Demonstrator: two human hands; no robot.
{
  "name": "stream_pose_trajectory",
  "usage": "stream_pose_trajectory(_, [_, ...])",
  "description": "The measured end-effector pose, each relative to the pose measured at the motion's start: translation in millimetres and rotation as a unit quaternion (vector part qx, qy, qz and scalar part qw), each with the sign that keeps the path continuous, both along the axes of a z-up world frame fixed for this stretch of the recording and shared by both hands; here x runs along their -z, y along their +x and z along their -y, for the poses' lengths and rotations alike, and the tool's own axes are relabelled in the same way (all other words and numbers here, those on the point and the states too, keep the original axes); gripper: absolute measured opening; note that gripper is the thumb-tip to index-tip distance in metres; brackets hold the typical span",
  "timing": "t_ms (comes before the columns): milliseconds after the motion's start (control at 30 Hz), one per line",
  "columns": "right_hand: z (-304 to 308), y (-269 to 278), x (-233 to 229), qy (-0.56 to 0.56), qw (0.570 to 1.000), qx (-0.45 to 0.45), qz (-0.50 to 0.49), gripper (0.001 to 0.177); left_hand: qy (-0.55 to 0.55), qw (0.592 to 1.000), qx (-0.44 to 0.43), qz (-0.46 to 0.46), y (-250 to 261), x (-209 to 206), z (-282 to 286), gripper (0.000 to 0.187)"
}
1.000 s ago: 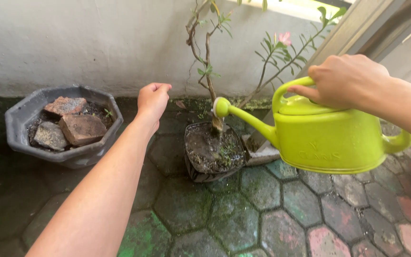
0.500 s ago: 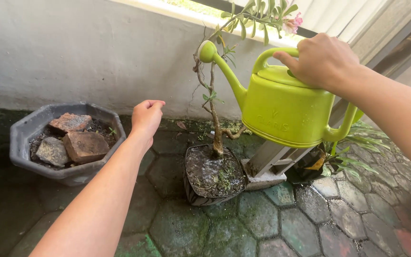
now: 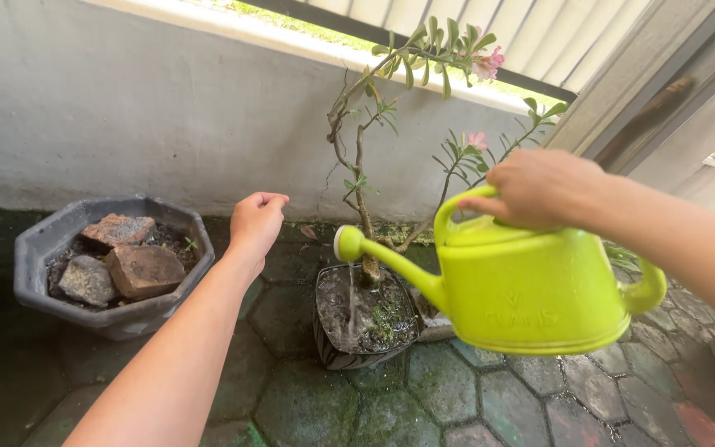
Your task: Watering and spraying various potted plants in an outdoor garden area.
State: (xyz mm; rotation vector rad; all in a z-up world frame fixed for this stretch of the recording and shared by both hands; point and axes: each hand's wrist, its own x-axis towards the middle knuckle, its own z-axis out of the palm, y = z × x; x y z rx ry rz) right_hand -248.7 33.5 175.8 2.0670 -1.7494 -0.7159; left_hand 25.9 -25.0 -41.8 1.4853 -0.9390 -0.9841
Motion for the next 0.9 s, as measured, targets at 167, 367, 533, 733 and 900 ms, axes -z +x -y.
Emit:
stream_pose_trajectory(167, [-0.7, -3.0, -2.4, -0.005, 1.0, 0.02, 0.016, 0.066, -0.001, 1.0, -0.004, -0.006, -1.4, -0.8, -1.0, 0.03])
stream_pose_trajectory(367, [48.7, -20.7, -24.5, -0.14, 0.985, 0.054, 0.089, 0.064, -0.001, 1.0, 0.005, -0.001, -5.2, -6.8, -2.2, 0.03])
stream_pose_trajectory(533, [88.5, -32.5, -49.9, -0.276, 0.951, 0.019, 0.137, 0.066, 0.0, 1.0, 0.017, 0.003, -12.6, -7.7, 1.3, 0.03])
stream_pose_trajectory(733, [72.0, -22.0, -46.0, -0.252, 0.96, 0.042, 0.116, 0.065, 0.001, 1.0, 0.026, -0.001, -24.2, -11.9, 3.7, 0.029])
stream_pose_trajectory(900, [12.6, 8.4, -20.1, -0.068, 0.99, 0.071, 0.104, 0.065, -0.006, 0.999, 0.03, 0.01, -33.9, -11.8, 5.5, 0.028])
